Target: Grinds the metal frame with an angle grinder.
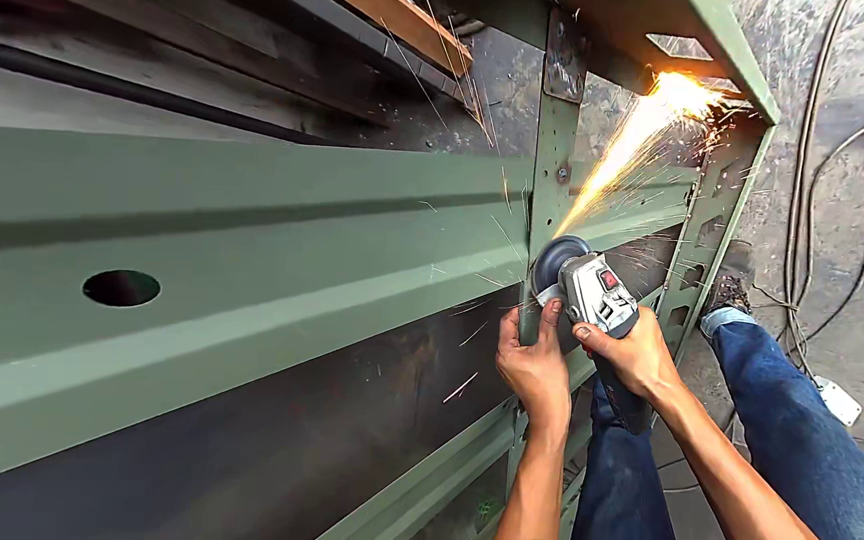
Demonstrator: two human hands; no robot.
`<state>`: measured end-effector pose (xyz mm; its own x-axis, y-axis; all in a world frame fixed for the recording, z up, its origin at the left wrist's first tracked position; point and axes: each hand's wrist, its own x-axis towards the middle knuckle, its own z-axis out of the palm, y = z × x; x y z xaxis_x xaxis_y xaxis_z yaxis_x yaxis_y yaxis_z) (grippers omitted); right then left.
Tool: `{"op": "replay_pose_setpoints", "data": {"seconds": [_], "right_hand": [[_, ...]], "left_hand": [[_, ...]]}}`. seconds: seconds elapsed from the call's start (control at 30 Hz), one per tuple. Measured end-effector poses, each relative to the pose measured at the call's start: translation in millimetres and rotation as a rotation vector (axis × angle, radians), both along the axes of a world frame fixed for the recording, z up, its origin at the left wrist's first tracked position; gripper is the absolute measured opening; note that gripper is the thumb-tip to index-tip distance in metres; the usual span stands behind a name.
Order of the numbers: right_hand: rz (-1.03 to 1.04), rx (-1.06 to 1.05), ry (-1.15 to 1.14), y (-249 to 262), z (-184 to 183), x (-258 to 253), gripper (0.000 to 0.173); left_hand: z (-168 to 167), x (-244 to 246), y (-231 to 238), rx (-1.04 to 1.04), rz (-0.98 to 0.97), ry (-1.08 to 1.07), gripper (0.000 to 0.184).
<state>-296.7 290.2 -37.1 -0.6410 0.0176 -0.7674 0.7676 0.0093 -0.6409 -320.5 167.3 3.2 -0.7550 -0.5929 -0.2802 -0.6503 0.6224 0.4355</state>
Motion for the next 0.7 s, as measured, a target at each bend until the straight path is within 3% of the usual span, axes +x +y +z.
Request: {"op": "replay_pose_setpoints", "data": {"seconds": [0.7], "right_hand": [[-0.022,0.017,-0.022,-3.6,-0.5,7.0,0.065]], "left_hand": [[-2.2,0.6,0.3,0.004,0.007,0.019,0.038]]}}
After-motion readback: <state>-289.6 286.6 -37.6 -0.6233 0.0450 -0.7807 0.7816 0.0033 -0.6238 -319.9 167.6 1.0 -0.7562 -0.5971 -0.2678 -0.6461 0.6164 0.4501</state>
